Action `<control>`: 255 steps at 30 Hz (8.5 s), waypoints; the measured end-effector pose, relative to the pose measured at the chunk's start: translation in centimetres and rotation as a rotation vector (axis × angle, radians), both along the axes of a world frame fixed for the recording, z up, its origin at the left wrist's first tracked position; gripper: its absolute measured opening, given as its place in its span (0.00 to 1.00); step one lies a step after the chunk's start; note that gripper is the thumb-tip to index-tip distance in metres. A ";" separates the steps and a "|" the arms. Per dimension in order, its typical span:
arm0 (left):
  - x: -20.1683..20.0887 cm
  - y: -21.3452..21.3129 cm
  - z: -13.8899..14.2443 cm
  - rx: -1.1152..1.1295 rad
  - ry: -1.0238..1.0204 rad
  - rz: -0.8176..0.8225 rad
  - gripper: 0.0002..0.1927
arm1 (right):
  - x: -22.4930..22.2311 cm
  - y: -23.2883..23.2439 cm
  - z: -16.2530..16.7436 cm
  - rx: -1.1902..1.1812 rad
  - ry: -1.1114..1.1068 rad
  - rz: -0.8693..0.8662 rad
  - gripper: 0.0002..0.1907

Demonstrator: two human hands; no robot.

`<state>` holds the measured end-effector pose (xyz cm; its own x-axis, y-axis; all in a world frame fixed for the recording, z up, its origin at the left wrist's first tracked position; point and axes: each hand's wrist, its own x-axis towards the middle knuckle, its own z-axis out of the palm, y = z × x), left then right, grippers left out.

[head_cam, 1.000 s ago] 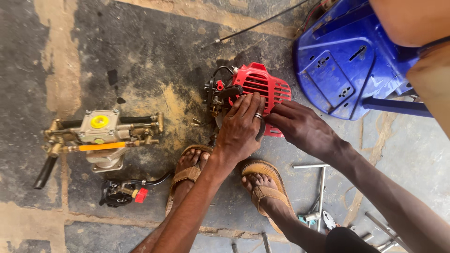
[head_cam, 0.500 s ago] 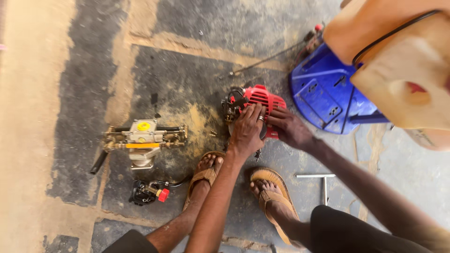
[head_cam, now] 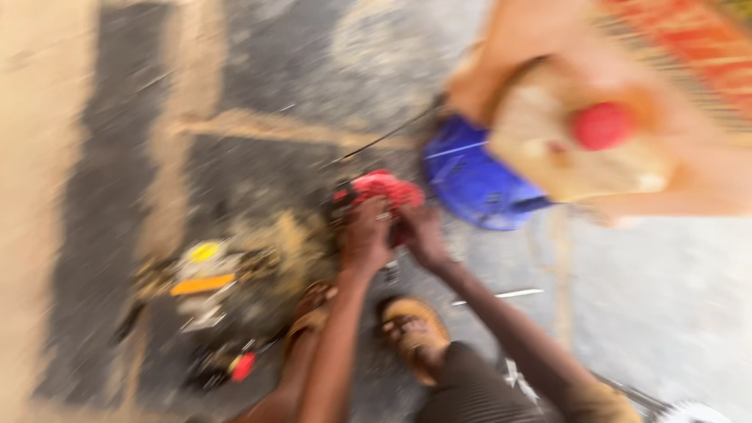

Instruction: The person assembles a small engine by attaching a red cooling shroud and tightening bolts with a T-handle wrench. They then attach a pull-start handle and secure it with a screwdriver.

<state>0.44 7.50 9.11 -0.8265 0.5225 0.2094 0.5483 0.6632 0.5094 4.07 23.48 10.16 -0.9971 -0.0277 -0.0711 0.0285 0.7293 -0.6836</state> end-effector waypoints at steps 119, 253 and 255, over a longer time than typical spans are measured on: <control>-1.0 -0.6 -3.8 -0.103 0.026 -0.014 0.50 | -4.0 2.7 11.7 -0.249 0.053 0.197 0.15; -1.0 -1.6 -2.9 -0.027 0.104 -0.003 0.30 | -6.2 1.2 15.7 -0.044 -0.182 0.383 0.14; -1.0 -1.6 -2.9 -0.049 0.087 -0.011 0.26 | -5.6 1.0 15.7 0.158 0.074 0.507 0.13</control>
